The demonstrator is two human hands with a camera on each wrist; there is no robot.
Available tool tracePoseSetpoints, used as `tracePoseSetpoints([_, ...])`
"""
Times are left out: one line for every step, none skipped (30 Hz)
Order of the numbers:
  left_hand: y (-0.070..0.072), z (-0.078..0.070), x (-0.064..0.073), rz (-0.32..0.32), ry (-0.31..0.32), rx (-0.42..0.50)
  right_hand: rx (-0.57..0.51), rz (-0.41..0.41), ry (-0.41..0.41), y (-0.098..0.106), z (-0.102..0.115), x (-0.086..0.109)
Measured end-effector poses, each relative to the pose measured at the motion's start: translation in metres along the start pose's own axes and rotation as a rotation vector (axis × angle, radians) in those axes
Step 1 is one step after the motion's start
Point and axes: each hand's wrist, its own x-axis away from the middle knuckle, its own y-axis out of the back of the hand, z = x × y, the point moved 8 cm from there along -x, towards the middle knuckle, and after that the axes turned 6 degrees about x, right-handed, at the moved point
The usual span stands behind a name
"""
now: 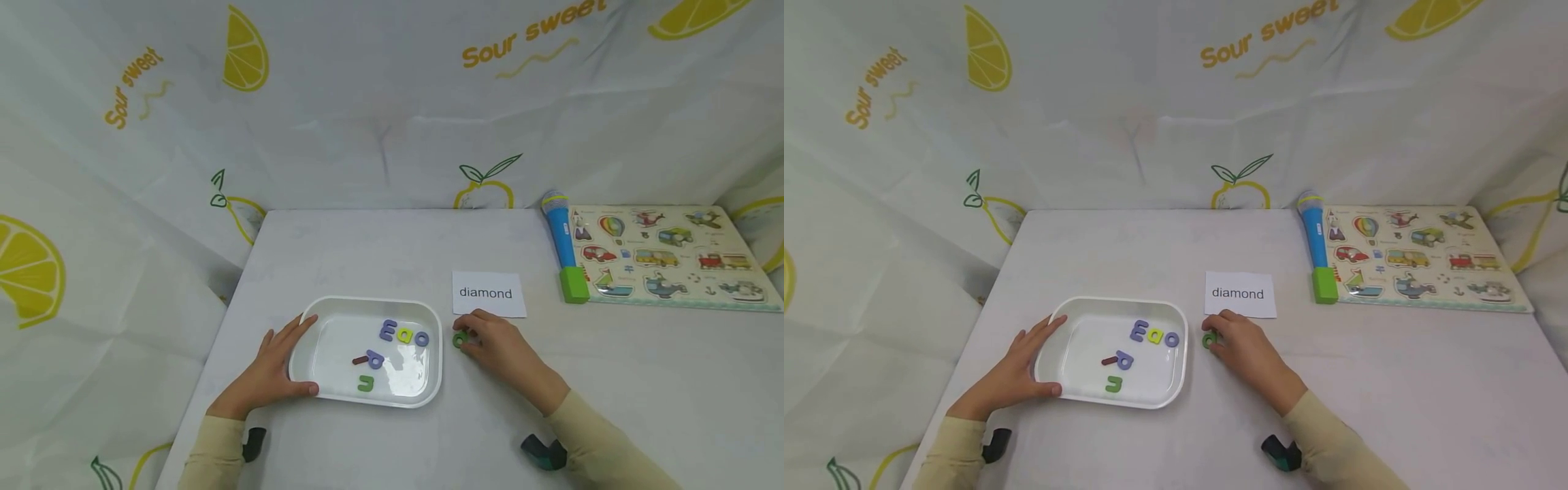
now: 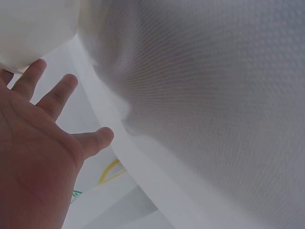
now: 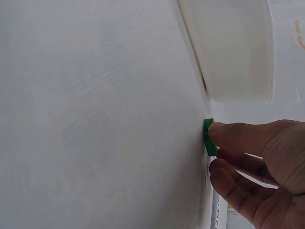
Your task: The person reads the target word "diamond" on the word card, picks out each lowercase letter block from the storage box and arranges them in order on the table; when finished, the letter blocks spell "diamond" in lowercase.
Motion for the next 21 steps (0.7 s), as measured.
tracePoseSetpoints([0.0,0.0,0.0,0.0,0.0,0.0,0.0,0.001,0.004,0.0,0.001,0.0])
tracePoseSetpoints([0.0,0.001,0.0,0.0,0.0,0.002,0.002,0.0,0.007,0.0,0.001,-0.001])
tracePoseSetpoints([0.0,0.001,0.0,0.0,0.0,0.001,0.003,0.0,0.01,0.0,0.002,-0.001])
tracePoseSetpoints([0.0,0.001,0.0,0.0,0.0,0.002,0.005,0.0,0.012,0.001,0.002,-0.001])
tracePoseSetpoints([0.0,0.001,0.0,0.0,0.0,0.001,0.007,-0.003,0.014,0.001,0.002,-0.002])
tracePoseSetpoints([0.0,0.002,0.0,0.0,0.0,0.001,0.004,-0.006,0.015,0.003,0.003,-0.002])
tracePoseSetpoints([0.0,0.002,0.0,0.001,-0.001,0.002,0.003,-0.014,0.019,0.005,0.004,-0.002])
tracePoseSetpoints([0.0,0.001,0.0,0.002,-0.001,0.004,0.0,-0.022,0.019,0.007,0.005,-0.002])
tracePoseSetpoints([0.0,0.001,0.0,0.003,-0.003,0.004,-0.011,-0.032,0.025,0.01,0.007,-0.002])
tracePoseSetpoints([0.0,0.001,0.0,0.003,-0.003,0.007,-0.021,-0.043,0.035,0.013,0.009,-0.002])
tracePoseSetpoints([0.0,0.001,0.0,0.004,-0.003,0.008,-0.035,-0.058,0.048,0.017,0.013,-0.003])
tracePoseSetpoints([0.0,0.001,0.0,0.005,-0.004,0.008,-0.053,-0.071,0.062,0.021,0.017,-0.003])
tracePoseSetpoints([0.0,0.001,0.0,0.006,-0.006,0.01,-0.068,-0.086,0.081,0.025,0.022,-0.004])
tracePoseSetpoints([0.0,0.001,0.0,0.006,-0.007,0.012,-0.087,-0.097,0.099,0.029,0.027,-0.004])
tracePoseSetpoints([0.0,0.001,0.0,0.006,-0.007,0.013,-0.104,-0.107,0.121,0.032,0.034,-0.005])
tracePoseSetpoints([0.0,0.001,0.0,0.006,-0.007,0.014,-0.115,-0.117,0.14,0.035,0.041,-0.005])
tracePoseSetpoints([0.0,0.001,0.0,0.006,-0.004,0.016,-0.13,-0.122,0.159,0.038,0.048,-0.006])
tracePoseSetpoints([0.0,0.0,0.0,0.007,-0.001,0.019,-0.145,-0.127,0.184,0.039,0.056,-0.007])
tracePoseSetpoints([0.0,0.0,0.0,0.006,-0.001,0.021,-0.159,-0.131,0.211,0.04,0.063,-0.007])
tracePoseSetpoints([0.0,0.001,0.0,0.005,0.001,0.024,-0.172,-0.127,0.234,0.039,0.071,-0.009])
tracePoseSetpoints([0.0,0.0,0.0,0.004,0.002,0.027,-0.183,-0.121,0.261,0.038,0.078,-0.01])
